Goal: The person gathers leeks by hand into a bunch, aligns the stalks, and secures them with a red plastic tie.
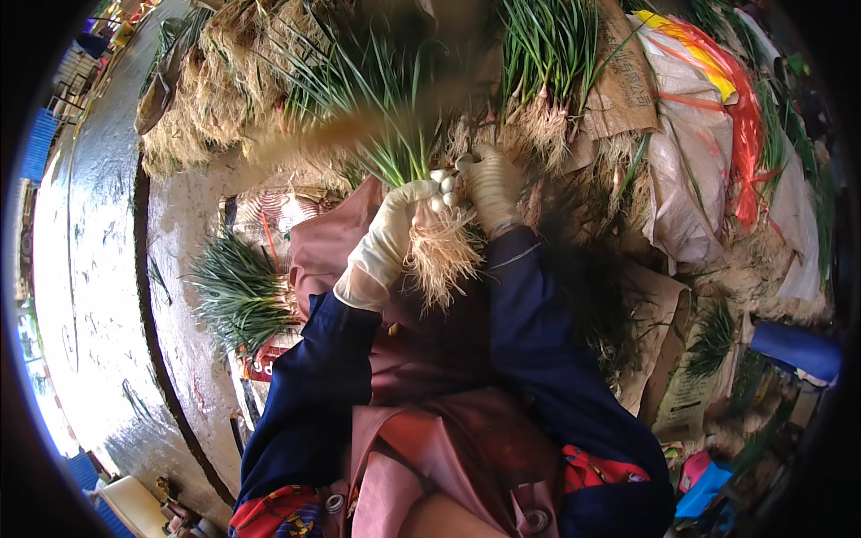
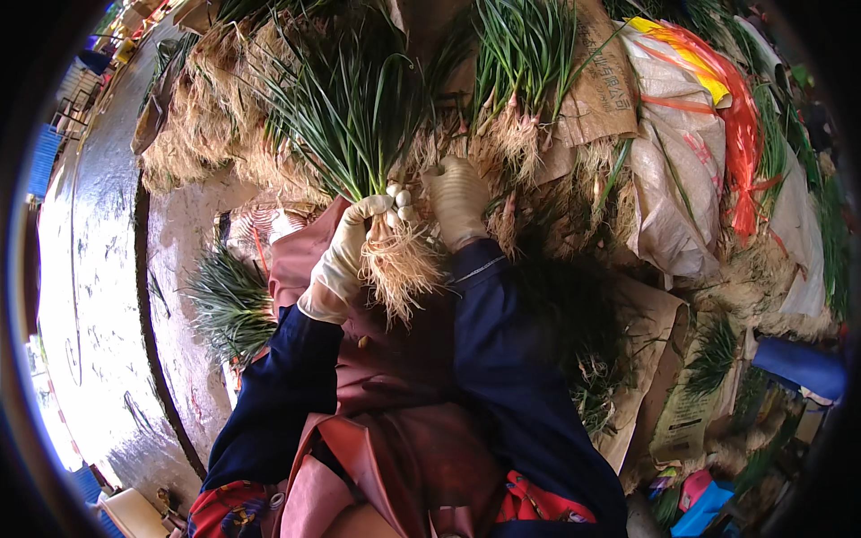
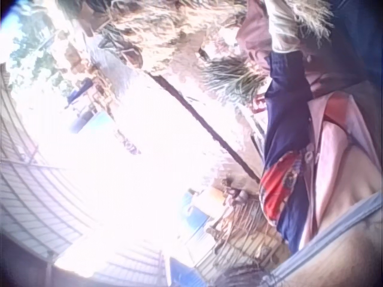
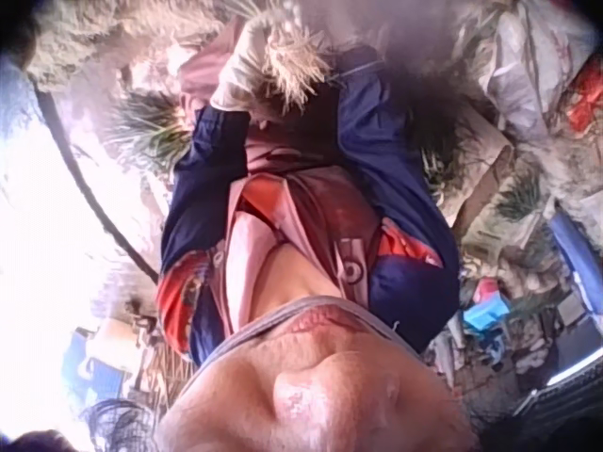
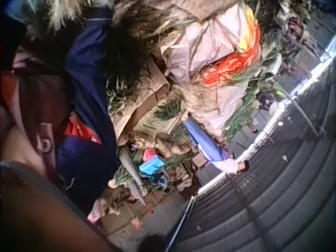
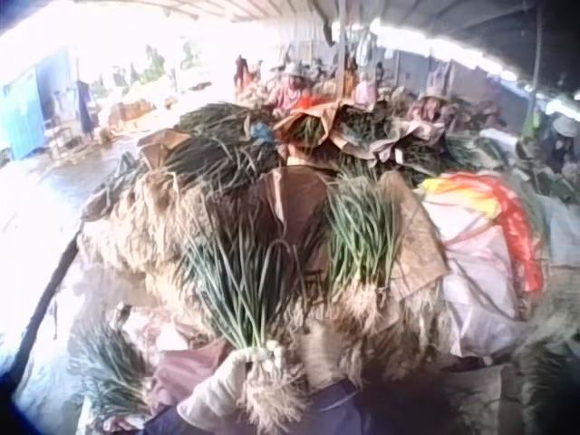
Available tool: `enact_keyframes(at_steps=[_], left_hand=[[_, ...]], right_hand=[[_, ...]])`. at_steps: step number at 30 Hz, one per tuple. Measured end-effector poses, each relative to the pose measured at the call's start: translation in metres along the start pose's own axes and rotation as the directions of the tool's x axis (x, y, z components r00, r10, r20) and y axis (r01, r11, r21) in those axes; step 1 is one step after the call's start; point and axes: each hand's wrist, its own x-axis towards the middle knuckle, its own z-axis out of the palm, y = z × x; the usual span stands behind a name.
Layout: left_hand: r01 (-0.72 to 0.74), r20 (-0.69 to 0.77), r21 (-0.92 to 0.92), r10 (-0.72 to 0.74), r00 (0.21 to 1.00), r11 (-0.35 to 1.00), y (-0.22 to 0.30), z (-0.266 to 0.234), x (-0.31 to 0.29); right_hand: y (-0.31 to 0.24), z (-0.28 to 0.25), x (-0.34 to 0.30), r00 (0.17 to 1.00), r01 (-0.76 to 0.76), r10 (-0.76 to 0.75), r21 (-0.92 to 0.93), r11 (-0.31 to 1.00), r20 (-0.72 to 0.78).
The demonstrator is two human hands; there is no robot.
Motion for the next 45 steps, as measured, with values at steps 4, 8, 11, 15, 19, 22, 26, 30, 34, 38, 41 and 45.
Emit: enact_keyframes(at_steps=[4, 8, 11, 15, 19, 22, 26, 30, 34, 38, 41, 45], left_hand=[[0.045, 0.162, -0.221, -0.009, 0.987, 0.974, -0.006, 0.006, -0.015], [0.016, 0.095, -0.122, -0.004, 0.995, 0.992, -0.006, 0.032, -0.023], [0.079, -0.05, -0.054, -0.082, 0.995, 0.995, -0.03, 0.063, -0.038], [-0.28, 0.098, -0.278, 0.317, 0.943, 0.919, -0.056, 0.092, -0.077], [-0.506, 0.185, -0.121, 0.52, 0.834, 0.854, -0.019, 0.091, -0.134], [-0.692, 0.08, -0.129, 0.703, 0.707, 0.71, 0.022, 0.08, -0.183], [-0.771, -0.022, 0.084, 0.774, 0.632, 0.632, 0.076, 0.015, -0.253], [-0.878, -0.145, 0.282, 0.921, 0.36, 0.388, 0.119, -0.067, -0.329], [-0.704, -0.336, 0.553, 0.893, 0.301, 0.445, 0.146, -0.144, -0.411], [-0.723, -0.536, 0.49, 0.823, 0.189, 0.486, 0.14, -0.201, -0.437], [-0.643, -0.625, 0.577, 0.779, 0.049, 0.503, 0.122, -0.233, -0.43], [-0.708, -0.717, 0.433, 0.689, 0.105, 0.558, 0.098, -0.271, -0.404]], right_hand=[[0.02, -0.042, -0.016, 0.95, 0.008, 0.141, -0.471, 0.882, 0.279], [0.007, -0.057, -0.089, 0.936, 0.349, -0.304, 0.564, 0.749, -0.177], [-0.038, -0.037, -0.142, 0.965, 0.26, -0.076, 0.899, 0.354, -0.249], [-0.097, -0.019, -0.197, 0.98, -0.008, -0.193, 0.969, 0.245, 0.057], [-0.137, -0.012, -0.212, 0.875, -0.033, -0.451, 0.951, 0.307, 0.175], [-0.165, 0.0, -0.21, 0.764, -0.016, -0.599, 0.934, 0.356, 0.241], [-0.218, 0.03, -0.203, 0.589, 0.053, -0.734, 0.89, 0.453, 0.339], [-0.275, 0.096, -0.188, 0.312, 0.368, -0.833, 0.751, 0.549, 0.456], [-0.292, 0.254, -0.19, 0.104, 0.466, -0.458, 0.363, 0.807, 0.883], [-0.241, 0.393, -0.202, -0.172, 0.886, -0.152, 0.22, 0.408, 0.973], [-0.198, 0.458, -0.221, -0.114, 0.993, -0.093, 0.117, 0.027, 0.989], [-0.156, 0.496, -0.221, -0.085, 0.994, -0.069, 0.09, 0.065, 0.994]])
